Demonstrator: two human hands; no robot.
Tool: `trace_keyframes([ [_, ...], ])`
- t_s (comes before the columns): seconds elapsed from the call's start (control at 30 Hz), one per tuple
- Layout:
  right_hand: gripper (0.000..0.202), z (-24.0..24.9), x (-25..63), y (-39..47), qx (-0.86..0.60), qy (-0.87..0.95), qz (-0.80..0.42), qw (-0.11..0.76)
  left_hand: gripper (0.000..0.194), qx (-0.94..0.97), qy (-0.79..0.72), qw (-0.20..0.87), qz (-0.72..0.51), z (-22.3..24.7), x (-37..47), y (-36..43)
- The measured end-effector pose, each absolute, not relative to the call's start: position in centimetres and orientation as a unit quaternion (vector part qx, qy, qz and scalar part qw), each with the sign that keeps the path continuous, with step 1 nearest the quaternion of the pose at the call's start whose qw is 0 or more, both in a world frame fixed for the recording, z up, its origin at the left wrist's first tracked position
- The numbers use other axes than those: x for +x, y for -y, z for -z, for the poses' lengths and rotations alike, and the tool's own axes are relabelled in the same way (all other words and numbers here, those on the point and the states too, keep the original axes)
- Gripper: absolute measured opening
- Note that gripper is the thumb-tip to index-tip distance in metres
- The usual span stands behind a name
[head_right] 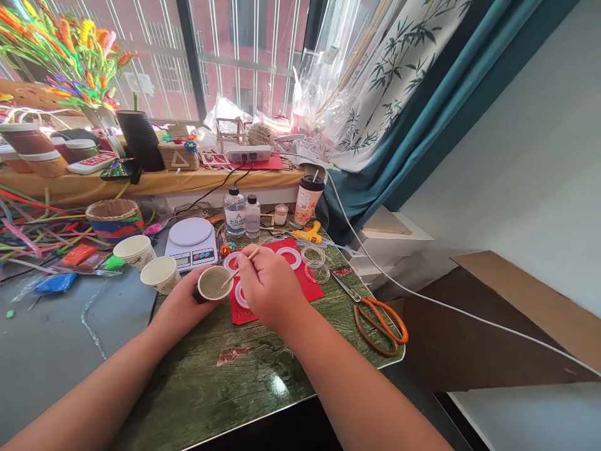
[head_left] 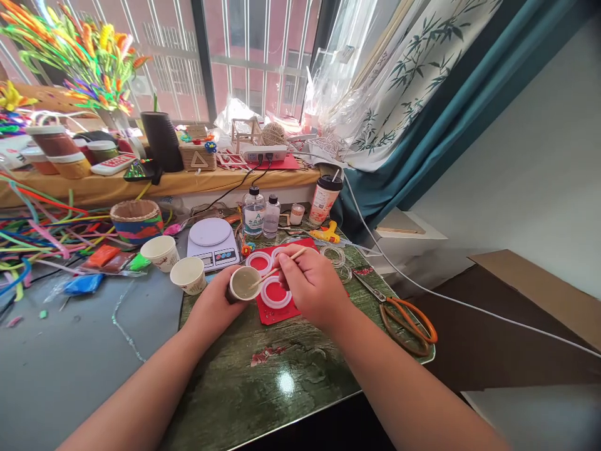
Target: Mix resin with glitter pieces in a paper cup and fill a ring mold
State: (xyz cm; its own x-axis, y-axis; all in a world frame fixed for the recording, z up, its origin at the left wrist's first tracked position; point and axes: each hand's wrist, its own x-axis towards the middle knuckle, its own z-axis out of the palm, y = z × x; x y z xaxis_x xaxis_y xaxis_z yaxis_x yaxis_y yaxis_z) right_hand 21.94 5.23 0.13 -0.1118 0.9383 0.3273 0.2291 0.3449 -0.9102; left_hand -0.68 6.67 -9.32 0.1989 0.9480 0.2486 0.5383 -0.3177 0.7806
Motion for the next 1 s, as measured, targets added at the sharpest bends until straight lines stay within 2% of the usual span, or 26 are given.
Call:
trace_keyframes([
  [1.0, 0.034, 1.8, 22.2, -5.5, -0.446, 0.605, -0.416, 0.512, 0.047, 0.72, -0.526, 0.281, -0.355, 9.7, -0.7, -6.7],
])
